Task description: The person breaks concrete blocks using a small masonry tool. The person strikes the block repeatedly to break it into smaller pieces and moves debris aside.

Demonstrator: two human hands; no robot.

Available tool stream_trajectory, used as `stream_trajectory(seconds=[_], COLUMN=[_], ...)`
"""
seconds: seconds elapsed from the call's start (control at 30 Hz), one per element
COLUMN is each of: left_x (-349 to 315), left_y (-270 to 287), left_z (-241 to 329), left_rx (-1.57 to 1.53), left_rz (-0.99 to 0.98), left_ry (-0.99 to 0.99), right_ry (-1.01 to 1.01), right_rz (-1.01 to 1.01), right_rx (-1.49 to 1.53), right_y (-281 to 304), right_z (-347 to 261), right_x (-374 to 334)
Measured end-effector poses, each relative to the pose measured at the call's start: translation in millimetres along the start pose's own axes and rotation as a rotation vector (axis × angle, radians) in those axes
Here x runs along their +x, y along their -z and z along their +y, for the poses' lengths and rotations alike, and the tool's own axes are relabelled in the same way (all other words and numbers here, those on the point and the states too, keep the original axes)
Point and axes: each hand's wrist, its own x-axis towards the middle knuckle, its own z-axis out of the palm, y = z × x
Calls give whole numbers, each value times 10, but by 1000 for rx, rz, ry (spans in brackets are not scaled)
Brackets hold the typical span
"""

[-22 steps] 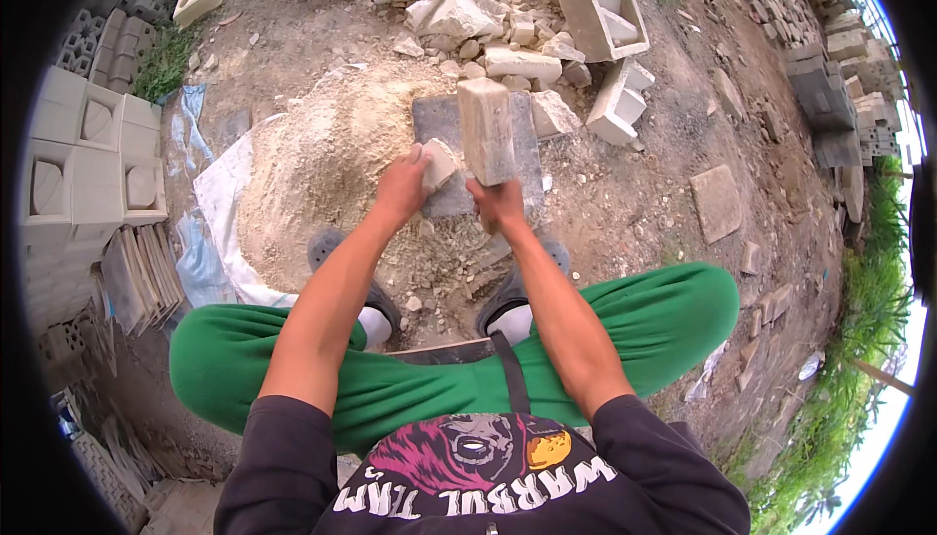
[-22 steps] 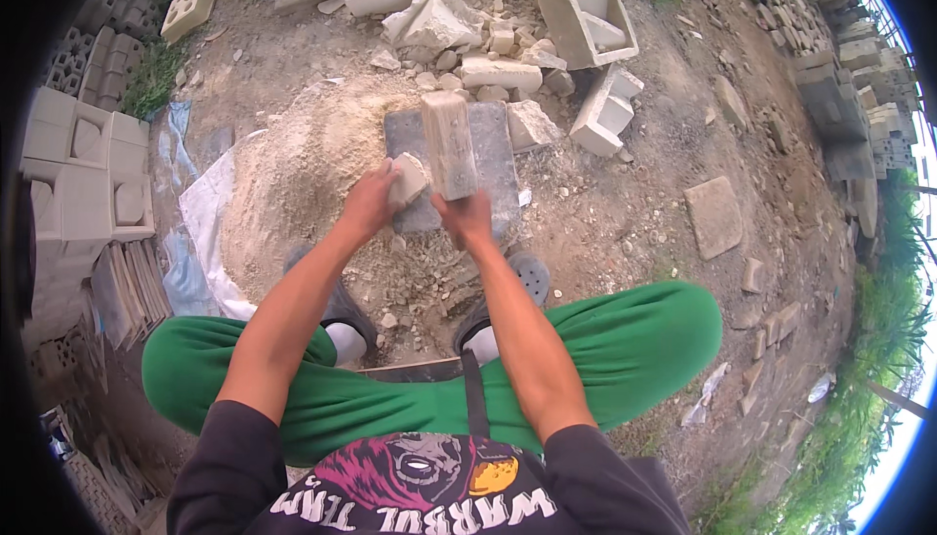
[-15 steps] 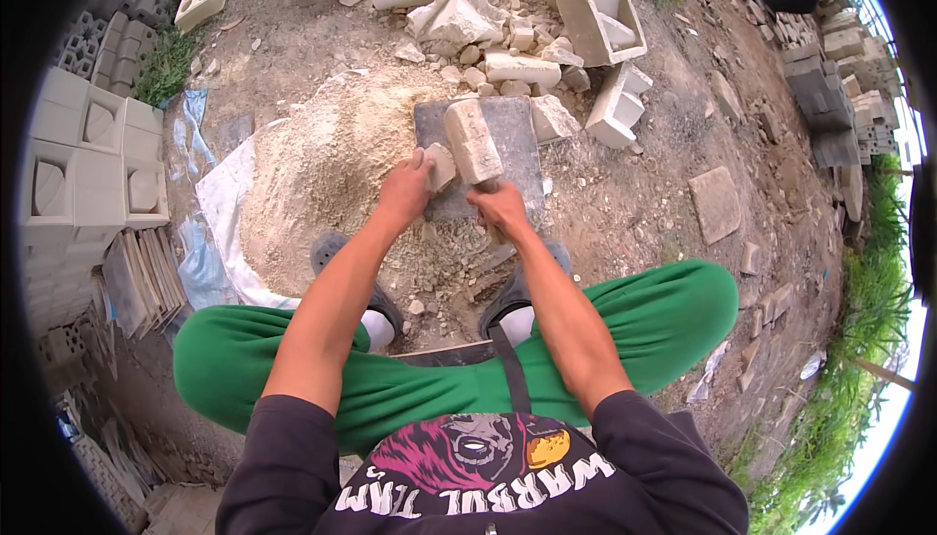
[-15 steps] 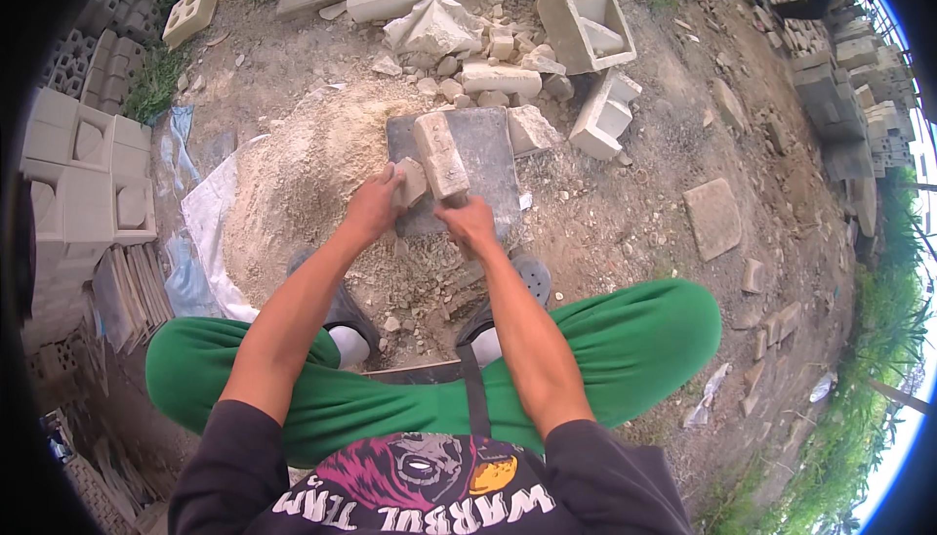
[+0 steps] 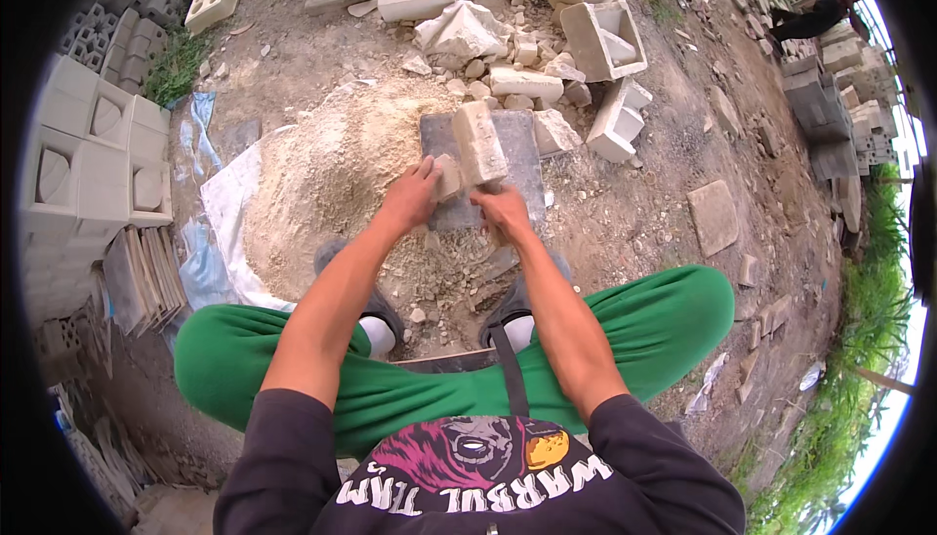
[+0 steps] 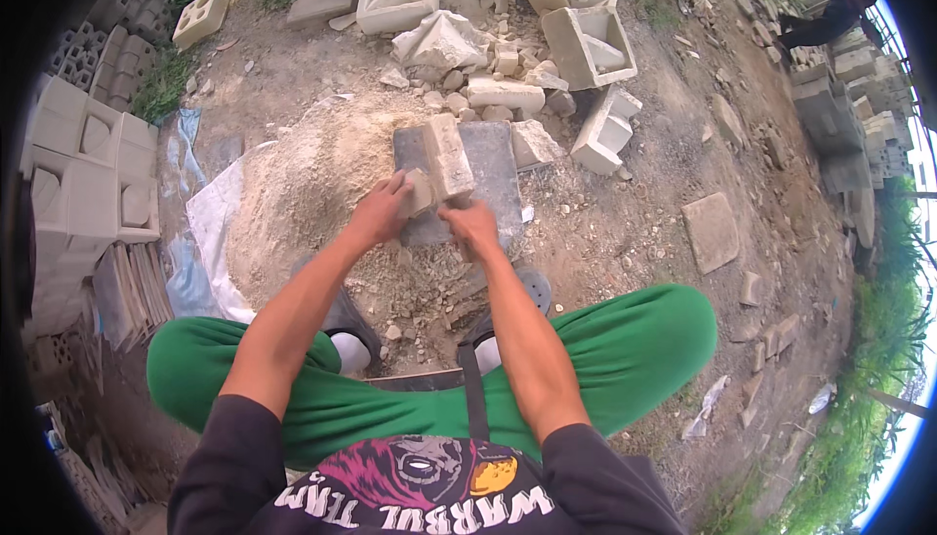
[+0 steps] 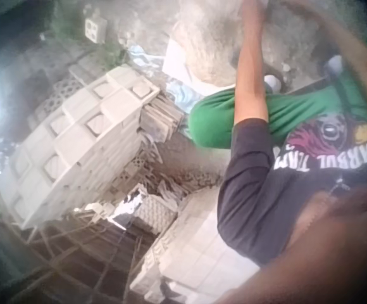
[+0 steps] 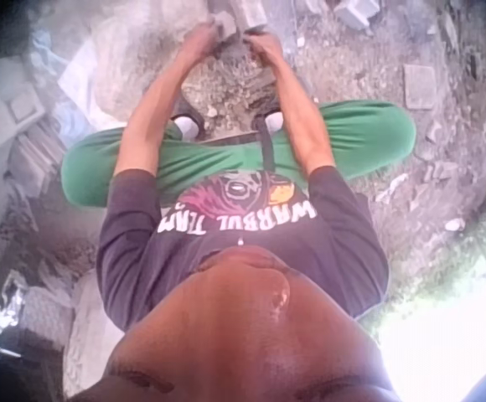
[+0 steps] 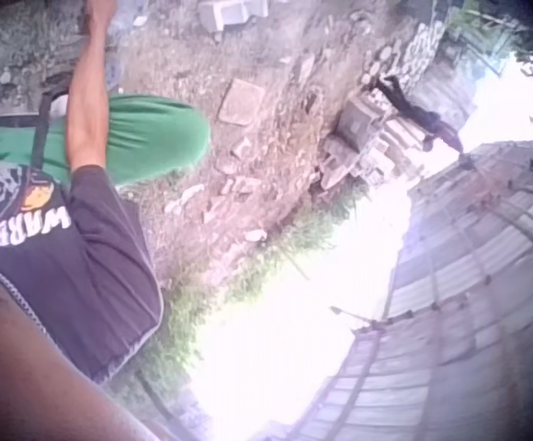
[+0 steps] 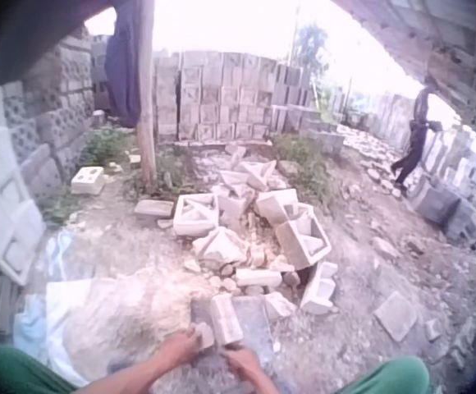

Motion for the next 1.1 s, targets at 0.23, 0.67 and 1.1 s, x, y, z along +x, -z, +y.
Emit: stream_trajectory(seconds=[0.23,0.67,1.1], left_x=[71,1,-39], left_y=[42,-123,137], left_z=[-3,-163,137], left_rx=[79,78,178], left_rz=[-8,30,-41], left_ry=[-72,-134,14], right_ry=[267,296,133], right_rz=[135,128,155], right_rx=[84,-24,169], right_y=[-28,-30,33], right_z=[36,-110,153], right_x=[14,-113,-114])
